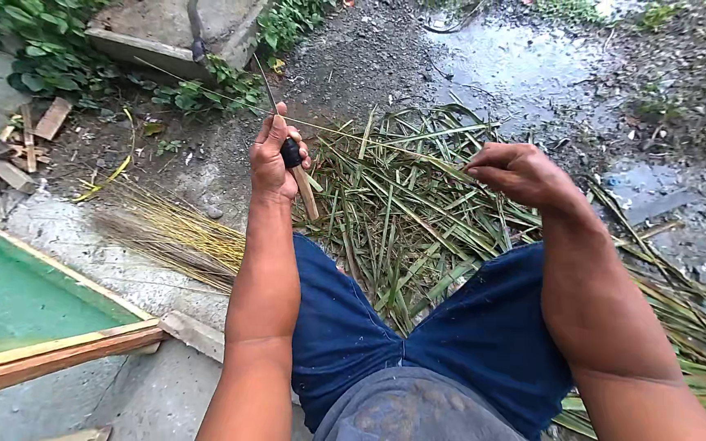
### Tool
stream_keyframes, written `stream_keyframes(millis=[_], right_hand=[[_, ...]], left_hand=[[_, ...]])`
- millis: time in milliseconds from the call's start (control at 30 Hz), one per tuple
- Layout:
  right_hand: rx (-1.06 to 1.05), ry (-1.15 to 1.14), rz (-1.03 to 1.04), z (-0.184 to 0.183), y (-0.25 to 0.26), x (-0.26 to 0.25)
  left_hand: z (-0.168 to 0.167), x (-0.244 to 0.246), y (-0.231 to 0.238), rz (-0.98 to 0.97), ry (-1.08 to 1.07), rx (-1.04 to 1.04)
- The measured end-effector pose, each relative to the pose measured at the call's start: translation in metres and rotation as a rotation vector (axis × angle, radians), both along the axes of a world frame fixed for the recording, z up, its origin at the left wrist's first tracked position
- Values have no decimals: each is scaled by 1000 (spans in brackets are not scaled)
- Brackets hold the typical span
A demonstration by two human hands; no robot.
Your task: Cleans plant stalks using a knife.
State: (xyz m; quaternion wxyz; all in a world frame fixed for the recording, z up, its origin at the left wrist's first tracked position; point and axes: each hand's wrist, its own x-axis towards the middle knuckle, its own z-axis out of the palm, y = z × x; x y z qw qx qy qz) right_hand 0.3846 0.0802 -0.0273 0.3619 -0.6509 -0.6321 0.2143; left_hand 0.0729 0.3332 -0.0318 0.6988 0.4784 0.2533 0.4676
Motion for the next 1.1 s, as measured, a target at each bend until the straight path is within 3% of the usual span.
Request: stream_keyframes(millis=[533,733,900,1000,1100], right_hand=[[19,-54,-9,7,-43,25],[-2,-63,-123,3,-73,52],[6,46,-358,-5,-98,75],[-70,60,-418,2,-77,52],[-133,77,-377,3,-46,33]], left_hand=[[-1,-46,21,98,-10,-2],[0,-76,36,242,-61,-41],[-6,-96,51,417,-100,-142],[-9,-77,35,326,133,-31],[-5,-40,0,-25,582,194]])
